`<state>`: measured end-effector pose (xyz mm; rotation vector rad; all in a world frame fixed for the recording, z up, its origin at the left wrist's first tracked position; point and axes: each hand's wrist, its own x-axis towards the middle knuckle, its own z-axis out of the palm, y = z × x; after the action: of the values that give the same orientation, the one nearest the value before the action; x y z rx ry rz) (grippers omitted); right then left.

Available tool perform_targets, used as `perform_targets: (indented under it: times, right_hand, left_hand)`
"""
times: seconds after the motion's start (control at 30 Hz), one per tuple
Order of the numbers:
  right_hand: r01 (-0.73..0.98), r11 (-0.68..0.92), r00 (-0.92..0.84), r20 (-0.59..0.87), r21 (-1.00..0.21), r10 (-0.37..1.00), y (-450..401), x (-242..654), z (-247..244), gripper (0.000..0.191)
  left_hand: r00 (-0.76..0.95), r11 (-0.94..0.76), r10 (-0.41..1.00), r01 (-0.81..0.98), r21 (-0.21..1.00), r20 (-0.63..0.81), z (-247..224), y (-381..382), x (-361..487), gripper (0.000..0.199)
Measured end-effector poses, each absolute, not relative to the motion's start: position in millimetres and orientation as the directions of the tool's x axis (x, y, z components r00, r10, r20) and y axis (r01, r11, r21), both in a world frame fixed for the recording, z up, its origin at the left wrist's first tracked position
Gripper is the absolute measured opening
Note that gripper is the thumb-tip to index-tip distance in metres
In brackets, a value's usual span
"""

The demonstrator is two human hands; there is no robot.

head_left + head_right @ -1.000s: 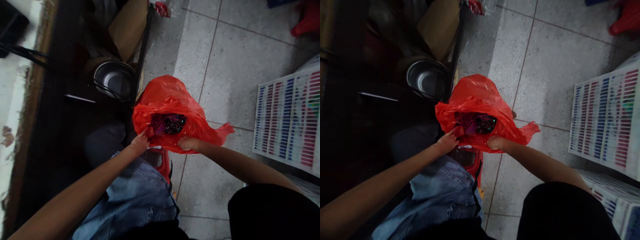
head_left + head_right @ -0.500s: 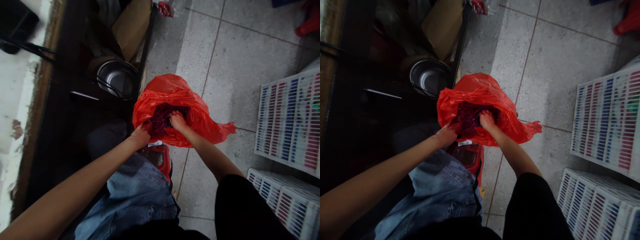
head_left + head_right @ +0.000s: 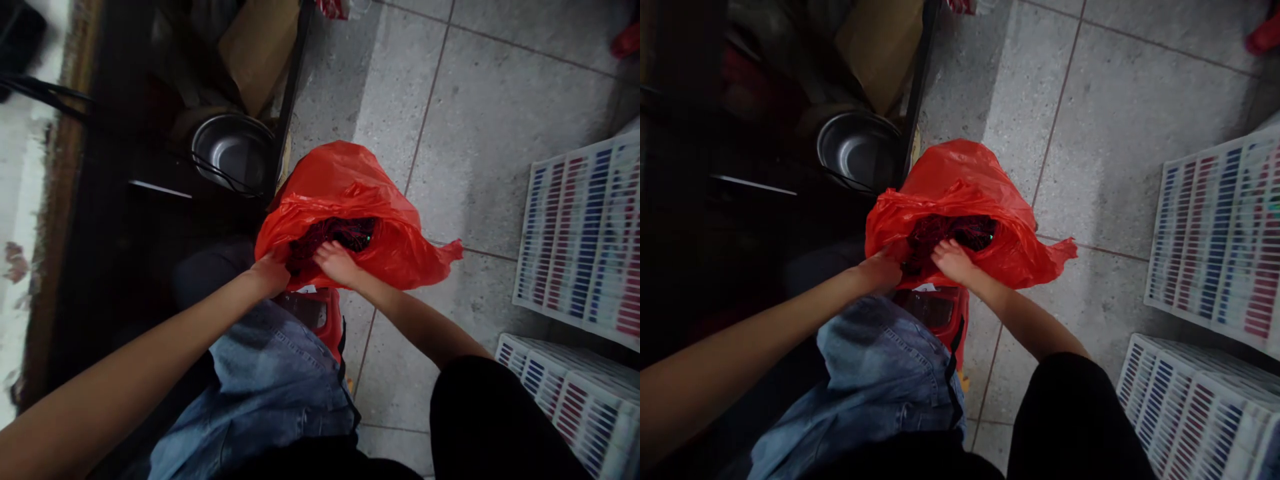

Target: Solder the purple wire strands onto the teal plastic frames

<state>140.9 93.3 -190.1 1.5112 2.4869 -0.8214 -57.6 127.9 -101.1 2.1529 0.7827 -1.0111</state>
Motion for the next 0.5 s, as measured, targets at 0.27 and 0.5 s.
perform_targets:
  times: [0.27,0.5]
  right_hand:
    - [0.823,0.322,-0.493,-0.306,-0.469,0.814,72.5,124.4,-197.8,0.021]
    - [0.849,-0.081,-0.067,-0.259,-0.523,0.964,73.1,163.7,-192.7,0.031]
  left_hand:
    - [0.464,-0.676,0.198,0.702,0.223,-0.863,-87.1,137.1,-59.6,0.031]
    - [0.513,-0.679,0.213,0.69,0.252,-0.831,-79.0,130.8,-67.1,0.017]
